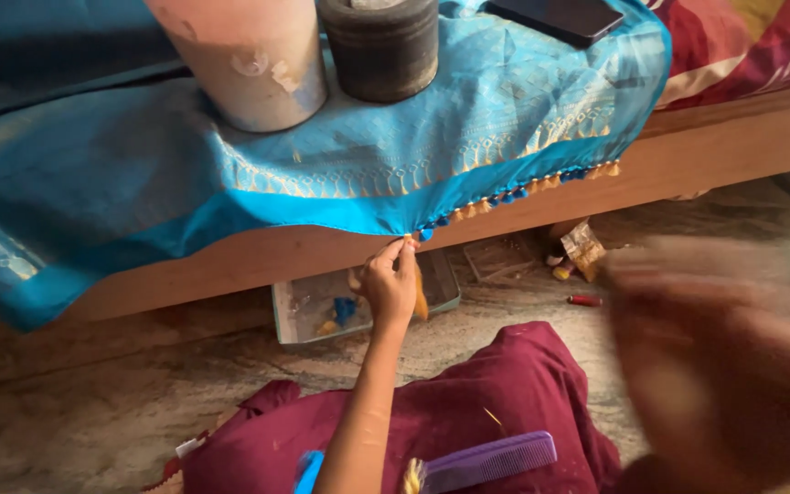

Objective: The person is preparing hair-like tassels or decorations by combing and tying yellow fibers to a blue and gold fabric border.

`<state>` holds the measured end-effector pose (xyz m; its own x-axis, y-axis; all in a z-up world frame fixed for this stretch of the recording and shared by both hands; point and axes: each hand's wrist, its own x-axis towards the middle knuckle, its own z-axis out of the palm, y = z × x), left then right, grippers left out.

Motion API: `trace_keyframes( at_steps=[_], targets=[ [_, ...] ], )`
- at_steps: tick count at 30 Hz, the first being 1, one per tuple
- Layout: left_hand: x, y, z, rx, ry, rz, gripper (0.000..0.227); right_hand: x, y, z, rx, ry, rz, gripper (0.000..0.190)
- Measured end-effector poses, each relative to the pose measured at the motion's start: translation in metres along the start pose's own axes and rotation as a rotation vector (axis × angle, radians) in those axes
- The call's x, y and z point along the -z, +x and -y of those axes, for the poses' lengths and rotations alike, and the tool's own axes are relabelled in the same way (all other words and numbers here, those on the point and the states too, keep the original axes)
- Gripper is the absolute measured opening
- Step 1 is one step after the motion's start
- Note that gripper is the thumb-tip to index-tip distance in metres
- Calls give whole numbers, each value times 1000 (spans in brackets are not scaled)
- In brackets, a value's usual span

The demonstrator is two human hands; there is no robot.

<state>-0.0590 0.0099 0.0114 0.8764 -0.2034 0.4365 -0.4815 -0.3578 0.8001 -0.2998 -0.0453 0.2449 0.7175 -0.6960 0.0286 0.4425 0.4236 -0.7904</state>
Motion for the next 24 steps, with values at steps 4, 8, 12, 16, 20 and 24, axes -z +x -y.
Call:
trace_keyframes(
  at_steps=[4, 8, 12, 16, 20, 24],
  targets=[
    [-4, 1, 6, -24, 5, -29, 24, -2, 8, -2, -1, -77, 111, 17],
    [-7, 0, 8, -10, -4, -14, 23, 5, 11, -1, 18, -202, 258, 14],
    [-3, 3, 1, -68, -44, -65, 22, 8, 14, 0, 44, -328, 414, 13],
    [-2, 2, 1, 107, -248, 31, 22, 8, 21, -4, 53, -411, 525, 14],
    [-1, 1, -5, 19, -214, -32, 20, 7, 32, -8, 79, -531, 683, 16],
    [-1, 2, -5, 85, -332, -25, 22, -15, 101, -53, 113, -812, 734, 12]
  ],
)
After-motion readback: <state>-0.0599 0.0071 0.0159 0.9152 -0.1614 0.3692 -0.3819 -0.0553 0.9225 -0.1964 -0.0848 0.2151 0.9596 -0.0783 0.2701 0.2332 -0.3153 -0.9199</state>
